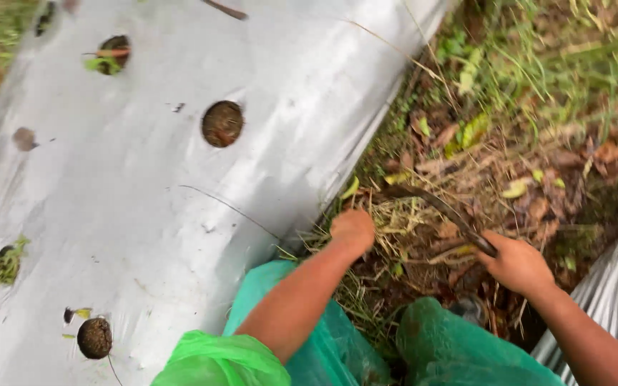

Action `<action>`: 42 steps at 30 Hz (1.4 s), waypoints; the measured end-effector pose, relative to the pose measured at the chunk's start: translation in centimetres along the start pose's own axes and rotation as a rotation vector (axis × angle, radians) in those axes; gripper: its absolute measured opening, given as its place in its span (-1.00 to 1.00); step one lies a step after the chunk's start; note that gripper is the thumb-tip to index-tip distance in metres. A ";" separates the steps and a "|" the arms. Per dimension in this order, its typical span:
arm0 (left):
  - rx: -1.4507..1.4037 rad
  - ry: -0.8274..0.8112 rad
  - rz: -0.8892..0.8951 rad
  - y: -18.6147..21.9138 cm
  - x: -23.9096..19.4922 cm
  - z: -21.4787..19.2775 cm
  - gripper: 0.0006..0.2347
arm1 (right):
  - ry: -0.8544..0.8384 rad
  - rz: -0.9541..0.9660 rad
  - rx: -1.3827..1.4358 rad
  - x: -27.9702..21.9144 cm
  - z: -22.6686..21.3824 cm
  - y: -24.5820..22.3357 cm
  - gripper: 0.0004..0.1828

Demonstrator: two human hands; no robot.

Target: Using a sickle to cut and clear weeds and grass from a garden bed lined with plastic mulch.

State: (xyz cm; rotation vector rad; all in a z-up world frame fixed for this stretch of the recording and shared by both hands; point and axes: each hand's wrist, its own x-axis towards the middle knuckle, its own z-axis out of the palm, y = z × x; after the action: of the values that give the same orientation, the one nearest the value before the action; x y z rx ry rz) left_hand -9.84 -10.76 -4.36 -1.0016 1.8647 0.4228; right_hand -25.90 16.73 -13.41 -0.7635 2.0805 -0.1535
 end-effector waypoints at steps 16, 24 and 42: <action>0.008 0.076 0.170 1.0 5.5 8.8 -0.86 | 0.264 -0.046 -0.470 1.4 -4.2 -3.3 -0.42; -0.212 -0.014 0.166 1.3 1.2 6.7 -0.79 | 0.567 -0.395 -0.153 2.5 -3.6 -3.3 -0.58; -0.074 -0.033 0.123 2.2 3.0 8.7 -0.77 | -0.024 0.101 -0.424 2.9 -4.3 -7.2 -0.64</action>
State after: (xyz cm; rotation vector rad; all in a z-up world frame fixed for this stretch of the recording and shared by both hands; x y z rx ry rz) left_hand -7.24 -5.15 -11.51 -0.9262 1.8986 0.5814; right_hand -27.12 8.58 -10.19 -0.8996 2.1495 0.3623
